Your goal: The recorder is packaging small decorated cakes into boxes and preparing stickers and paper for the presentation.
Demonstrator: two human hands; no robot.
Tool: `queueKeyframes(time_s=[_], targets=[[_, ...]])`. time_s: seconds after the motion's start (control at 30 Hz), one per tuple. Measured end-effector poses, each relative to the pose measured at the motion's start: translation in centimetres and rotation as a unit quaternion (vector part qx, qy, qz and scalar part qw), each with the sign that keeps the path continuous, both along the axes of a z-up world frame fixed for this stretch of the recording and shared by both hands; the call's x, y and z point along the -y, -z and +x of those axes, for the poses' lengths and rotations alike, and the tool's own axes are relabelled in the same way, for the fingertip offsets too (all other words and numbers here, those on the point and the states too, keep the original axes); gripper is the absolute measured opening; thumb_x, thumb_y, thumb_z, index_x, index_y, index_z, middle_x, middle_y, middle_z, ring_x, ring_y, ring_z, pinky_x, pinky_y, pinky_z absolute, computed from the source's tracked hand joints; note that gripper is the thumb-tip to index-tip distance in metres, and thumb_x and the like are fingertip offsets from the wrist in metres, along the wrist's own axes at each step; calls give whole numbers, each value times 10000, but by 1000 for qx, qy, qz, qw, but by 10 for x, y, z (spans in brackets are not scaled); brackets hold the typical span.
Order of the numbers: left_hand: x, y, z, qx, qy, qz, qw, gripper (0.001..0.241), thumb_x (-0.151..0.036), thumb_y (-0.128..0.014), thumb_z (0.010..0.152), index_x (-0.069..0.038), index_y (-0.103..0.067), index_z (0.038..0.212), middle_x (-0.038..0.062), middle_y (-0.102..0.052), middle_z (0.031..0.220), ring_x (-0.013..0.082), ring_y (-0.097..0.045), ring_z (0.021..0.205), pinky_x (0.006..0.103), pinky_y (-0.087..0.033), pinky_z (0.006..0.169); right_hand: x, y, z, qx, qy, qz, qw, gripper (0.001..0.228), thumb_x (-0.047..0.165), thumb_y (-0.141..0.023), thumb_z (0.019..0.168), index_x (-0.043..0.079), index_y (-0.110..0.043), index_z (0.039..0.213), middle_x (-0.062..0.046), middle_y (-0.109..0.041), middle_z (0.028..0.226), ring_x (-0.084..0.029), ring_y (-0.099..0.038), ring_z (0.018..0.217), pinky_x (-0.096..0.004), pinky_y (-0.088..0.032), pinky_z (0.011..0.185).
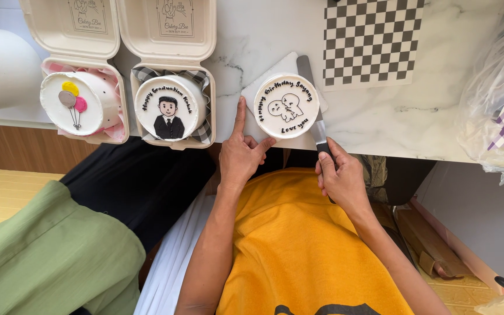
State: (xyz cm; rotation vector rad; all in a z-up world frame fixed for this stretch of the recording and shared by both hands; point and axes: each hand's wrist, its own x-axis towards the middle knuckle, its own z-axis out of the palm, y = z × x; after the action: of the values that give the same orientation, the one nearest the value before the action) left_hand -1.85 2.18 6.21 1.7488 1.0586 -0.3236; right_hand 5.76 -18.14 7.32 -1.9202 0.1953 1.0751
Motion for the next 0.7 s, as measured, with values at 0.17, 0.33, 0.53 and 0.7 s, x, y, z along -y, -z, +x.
queueKeyframes(time_s=[0.17, 0.33, 0.53, 0.7], targets=[[0, 1, -1, 18, -5, -2, 1000, 1105, -242, -864, 794, -324, -152, 1635, -3, -667, 531, 82, -646, 451, 265, -543, 502, -3, -1, -1, 1, -7, 0, 1000, 509, 163, -545, 1016, 53, -485, 1509, -19, -599, 700, -77, -531, 475, -252, -462, 391], [-1, 3, -1, 13, -6, -10, 1000, 1110, -230, -864, 785, -327, -154, 1632, -14, -673, 538, 75, -647, 453, 256, -545, 487, -7, -2, -3, -5, -6, 3, 1000, 499, 163, -538, 1019, 79, -505, 1510, -13, -582, 693, -74, -521, 468, -248, -457, 391], [-1, 8, -3, 20, -2, -5, 1000, 1121, -247, -874, 774, -322, -155, 1631, -6, -674, 533, 73, -649, 450, 246, -557, 501, -11, -2, -7, -6, -14, 3, 1000, 514, 163, -532, 1019, 71, -478, 1522, -12, -580, 696, -68, -518, 469, -247, -454, 388], [-3, 7, -2, 16, -11, -21, 1000, 1127, -241, -876, 763, -324, -163, 1632, -6, -677, 531, 78, -646, 445, 251, -549, 494, -6, 0, -2, -6, -34, -11, 999, 509, 160, -534, 1019, 59, -475, 1514, -18, -591, 697, -74, -524, 466, -252, -457, 389]])
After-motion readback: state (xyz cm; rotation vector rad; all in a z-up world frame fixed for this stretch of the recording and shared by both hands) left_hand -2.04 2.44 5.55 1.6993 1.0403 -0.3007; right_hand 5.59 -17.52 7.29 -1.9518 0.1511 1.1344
